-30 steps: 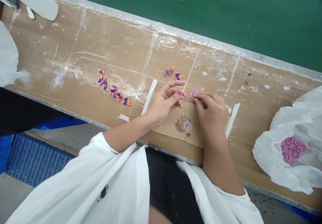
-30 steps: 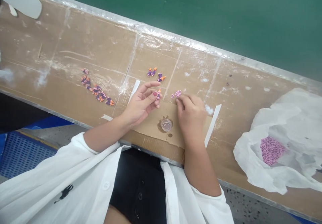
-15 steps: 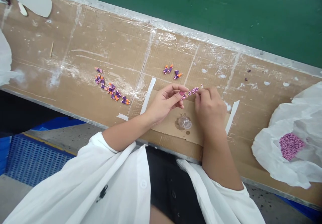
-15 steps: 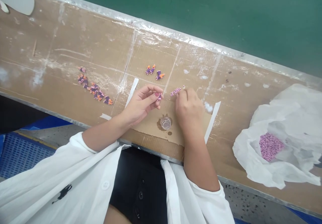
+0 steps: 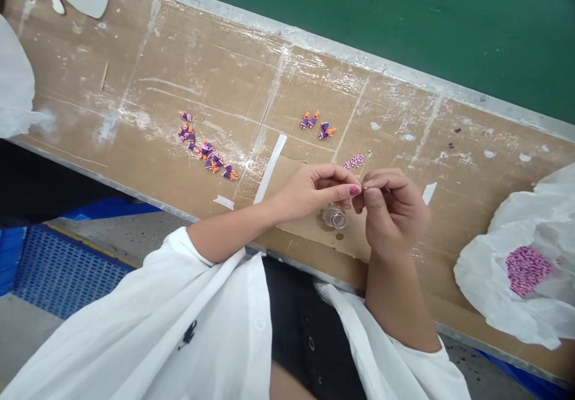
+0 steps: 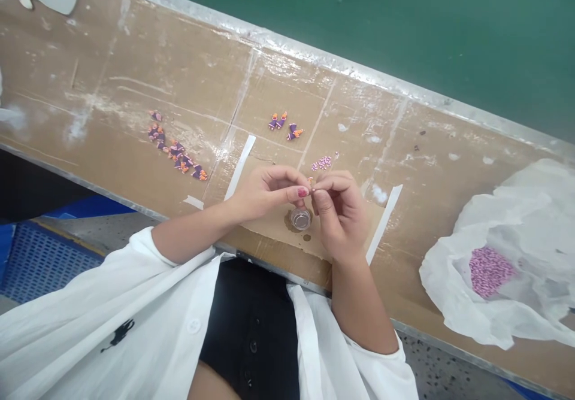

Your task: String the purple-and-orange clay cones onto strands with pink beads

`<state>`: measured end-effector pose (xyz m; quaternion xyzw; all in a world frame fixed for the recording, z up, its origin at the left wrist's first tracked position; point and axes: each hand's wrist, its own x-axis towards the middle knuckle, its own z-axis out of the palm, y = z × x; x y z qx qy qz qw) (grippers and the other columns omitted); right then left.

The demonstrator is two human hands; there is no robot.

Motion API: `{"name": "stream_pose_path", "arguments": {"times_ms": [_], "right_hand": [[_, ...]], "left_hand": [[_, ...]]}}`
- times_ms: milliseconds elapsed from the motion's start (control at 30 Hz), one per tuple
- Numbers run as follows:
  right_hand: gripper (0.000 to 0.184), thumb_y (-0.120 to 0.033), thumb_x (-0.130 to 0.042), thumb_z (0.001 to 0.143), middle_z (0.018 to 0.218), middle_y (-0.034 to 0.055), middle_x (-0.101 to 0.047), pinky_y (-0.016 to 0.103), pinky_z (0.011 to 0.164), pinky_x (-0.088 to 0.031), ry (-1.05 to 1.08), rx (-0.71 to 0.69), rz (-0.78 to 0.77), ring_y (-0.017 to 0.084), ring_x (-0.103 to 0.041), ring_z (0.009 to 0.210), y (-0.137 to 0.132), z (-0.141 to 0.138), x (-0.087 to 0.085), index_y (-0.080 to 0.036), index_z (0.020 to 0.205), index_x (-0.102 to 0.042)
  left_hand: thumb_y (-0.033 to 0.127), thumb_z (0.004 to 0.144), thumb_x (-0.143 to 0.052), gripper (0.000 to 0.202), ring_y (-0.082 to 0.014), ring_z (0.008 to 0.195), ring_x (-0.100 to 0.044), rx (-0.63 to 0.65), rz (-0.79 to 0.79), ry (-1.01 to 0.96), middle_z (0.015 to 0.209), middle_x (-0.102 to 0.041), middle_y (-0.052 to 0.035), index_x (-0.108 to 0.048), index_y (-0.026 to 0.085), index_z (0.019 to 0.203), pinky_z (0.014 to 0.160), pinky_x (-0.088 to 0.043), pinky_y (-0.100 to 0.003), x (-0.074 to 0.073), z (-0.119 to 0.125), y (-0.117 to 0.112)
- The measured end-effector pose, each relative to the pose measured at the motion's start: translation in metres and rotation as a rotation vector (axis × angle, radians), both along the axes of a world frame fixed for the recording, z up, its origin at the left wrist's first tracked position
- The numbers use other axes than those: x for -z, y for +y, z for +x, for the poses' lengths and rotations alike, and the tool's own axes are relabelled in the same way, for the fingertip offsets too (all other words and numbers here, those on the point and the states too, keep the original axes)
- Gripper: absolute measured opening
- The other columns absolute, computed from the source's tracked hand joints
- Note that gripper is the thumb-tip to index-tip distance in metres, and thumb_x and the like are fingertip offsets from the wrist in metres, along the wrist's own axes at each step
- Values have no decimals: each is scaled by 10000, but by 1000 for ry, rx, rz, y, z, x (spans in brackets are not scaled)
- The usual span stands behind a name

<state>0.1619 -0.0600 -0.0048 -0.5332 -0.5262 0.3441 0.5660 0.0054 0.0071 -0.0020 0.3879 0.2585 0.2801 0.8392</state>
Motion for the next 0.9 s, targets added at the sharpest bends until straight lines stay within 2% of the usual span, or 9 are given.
{"name": "stream_pose_path", "arguments": {"times_ms": [167, 300, 467, 567, 667, 767, 900], "right_hand": [[45, -256, -654, 969, 887, 32, -679, 347, 706, -550, -468, 95, 193, 178, -661, 798, -7, 6, 4, -278, 964, -692], [38, -301, -685, 952, 873, 48, -702, 377, 732, -575, -640, 197, 261, 204, -671, 799, -10, 7, 5, -287, 976, -710], [116, -265, -772, 887, 852, 21, -719, 368, 688, -587, -633, 300, 337, 199, -679, 744, -12, -1, 3, -318, 979, -727], [195, -205, -759, 884, 851, 10, -751, 345, 650, -579, -680, 314, 409, 189, -688, 708, -14, -6, 1, -336, 1027, -744], [127, -264, -749, 895, 857, 24, -767, 360, 661, -593, -687, 309, 380, 204, -702, 719, -14, -5, -1, -330, 1002, -765], [70, -340, -775, 876, 845, 35, -764, 383, 675, -609, -655, 275, 293, 219, -707, 732, -12, -1, -3, -322, 944, -775], [158, -226, -792, 852, 841, 16, -755, 368, 632, -589, -517, 147, 285, 202, -695, 709, -8, 2, -8, -336, 963, -771]], "left_hand": [[604, 684, -880, 542, -95, 670, -663, 31, -44, 35, 725, -681, -5, -662, 133, 844, 700, -552, -262, 0, -1, 0], [577, 677, -892, 528, -87, 667, -669, 63, -56, 23, 759, -677, 3, -663, 130, 840, 693, -555, -256, -4, -2, 2], [532, 691, -902, 490, -76, 655, -670, 98, -104, -25, 748, -679, 16, -657, 130, 827, 686, -562, -247, -6, -4, 3], [511, 708, -900, 470, -71, 637, -666, 123, -133, -78, 733, -680, 22, -649, 129, 817, 675, -567, -246, -5, -4, 2], [520, 701, -904, 481, -67, 627, -663, 139, -165, -103, 713, -675, 30, -636, 134, 804, 678, -568, -243, -2, -2, 1], [550, 688, -901, 503, -62, 622, -657, 129, -182, -91, 703, -669, 35, -634, 140, 802, 679, -560, -237, -2, -2, 1], [560, 636, -926, 523, -67, 622, -650, 148, -151, -31, 691, -670, 30, -653, 136, 777, 666, -551, -237, -4, -5, 4]]}}
